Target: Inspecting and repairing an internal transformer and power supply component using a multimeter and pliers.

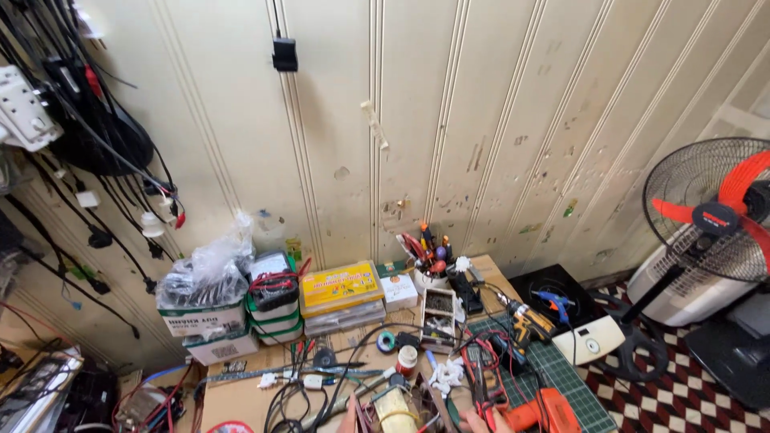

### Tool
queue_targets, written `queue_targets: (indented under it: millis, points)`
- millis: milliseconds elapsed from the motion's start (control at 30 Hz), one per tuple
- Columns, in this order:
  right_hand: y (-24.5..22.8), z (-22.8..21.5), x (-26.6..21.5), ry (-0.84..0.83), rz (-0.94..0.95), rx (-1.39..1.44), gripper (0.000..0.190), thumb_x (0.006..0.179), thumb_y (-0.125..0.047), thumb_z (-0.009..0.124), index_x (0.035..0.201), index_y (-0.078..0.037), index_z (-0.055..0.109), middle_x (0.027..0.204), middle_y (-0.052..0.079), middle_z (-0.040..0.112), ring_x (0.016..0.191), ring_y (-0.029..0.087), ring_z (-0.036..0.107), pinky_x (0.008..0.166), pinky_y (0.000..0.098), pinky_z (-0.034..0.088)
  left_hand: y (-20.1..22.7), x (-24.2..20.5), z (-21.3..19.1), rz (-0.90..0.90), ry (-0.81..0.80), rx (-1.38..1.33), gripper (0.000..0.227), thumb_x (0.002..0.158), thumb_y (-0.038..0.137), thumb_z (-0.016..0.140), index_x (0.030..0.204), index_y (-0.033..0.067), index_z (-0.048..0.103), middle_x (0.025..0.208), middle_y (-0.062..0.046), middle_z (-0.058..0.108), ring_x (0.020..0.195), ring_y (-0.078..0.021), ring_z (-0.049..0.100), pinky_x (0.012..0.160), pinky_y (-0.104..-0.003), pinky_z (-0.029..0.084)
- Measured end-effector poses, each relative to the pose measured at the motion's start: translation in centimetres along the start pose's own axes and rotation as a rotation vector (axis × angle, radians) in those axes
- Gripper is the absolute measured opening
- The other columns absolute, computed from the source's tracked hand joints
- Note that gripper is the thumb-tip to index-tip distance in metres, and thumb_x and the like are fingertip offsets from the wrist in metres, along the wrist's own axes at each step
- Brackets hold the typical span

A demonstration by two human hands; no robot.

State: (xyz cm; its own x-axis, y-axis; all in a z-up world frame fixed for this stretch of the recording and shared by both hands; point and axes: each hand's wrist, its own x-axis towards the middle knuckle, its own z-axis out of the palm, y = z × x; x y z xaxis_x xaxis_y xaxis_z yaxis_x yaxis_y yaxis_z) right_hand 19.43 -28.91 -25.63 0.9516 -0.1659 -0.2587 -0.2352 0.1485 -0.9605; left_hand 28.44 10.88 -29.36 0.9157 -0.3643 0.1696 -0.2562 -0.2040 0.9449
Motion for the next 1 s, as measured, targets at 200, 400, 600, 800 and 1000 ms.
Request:
queue_targets:
  millis: [200, 400, 600, 800, 1000]
  points:
    - [-15.1, 9.3, -11.7, 0.134, 0.024, -0.029, 0.041, 0.095, -0.026, 0.063, 0.123, 0.003, 0.065, 0.115, 0.018, 0.077, 0.103, 0.027, 0.076, 0.089, 0.0397, 0.06, 28.3, -5.7, -2.9, -0.224, -0.037, 0.265, 0.154, 0.049, 0.034, 0.1, 0.158, 0.0019, -0.003, 0.137, -0.019, 0.061, 0.126, -0.0373, 0.058, 0.108, -0.037, 0.044]
    - [-22.2, 13.4, -15.9, 0.183, 0.088, -0.153, 0.038, 0.098, -0.031, 0.059, 0.114, 0.002, 0.071, 0.11, 0.012, 0.076, 0.096, 0.02, 0.073, 0.087, 0.0337, 0.059, 29.8, -5.9, -2.9, -0.16, 0.022, 0.318, 0.149, 0.049, 0.034, 0.1, 0.157, -0.0022, 0.004, 0.148, -0.026, 0.044, 0.137, -0.0394, 0.046, 0.115, -0.04, 0.037]
    - [-24.0, 14.4, -17.6, 0.174, 0.018, -0.361, 0.032, 0.097, -0.029, 0.061, 0.111, -0.001, 0.069, 0.088, 0.01, 0.07, 0.08, 0.017, 0.067, 0.075, 0.0346, 0.056, 29.2, -6.3, -2.1, -0.112, 0.061, 0.318, 0.149, 0.049, 0.033, 0.101, 0.156, -0.0052, 0.006, 0.151, -0.03, 0.038, 0.141, -0.0412, 0.041, 0.117, -0.041, 0.034]
    - [-25.1, 15.0, -17.7, 0.2, -0.101, -0.705, 0.024, 0.098, -0.026, 0.063, 0.105, -0.003, 0.067, 0.068, 0.015, 0.06, 0.061, 0.024, 0.056, 0.062, 0.0404, 0.049, 29.6, -6.4, -1.4, -0.149, 0.091, 0.315, 0.146, 0.046, 0.036, 0.1, 0.155, -0.0042, 0.012, 0.148, -0.026, 0.043, 0.139, -0.0385, 0.044, 0.119, -0.04, 0.034]
    - [-26.5, 15.0, -16.7, 0.203, -0.313, -0.77, 0.02, 0.093, -0.02, 0.064, 0.101, -0.002, 0.069, 0.073, 0.015, 0.065, 0.061, 0.027, 0.063, 0.06, 0.0416, 0.05, 30.4, -6.0, -1.2, -0.192, 0.094, 0.306, 0.143, 0.046, 0.037, 0.101, 0.155, -0.0019, 0.016, 0.149, -0.026, 0.042, 0.139, -0.0381, 0.044, 0.117, -0.042, 0.037]
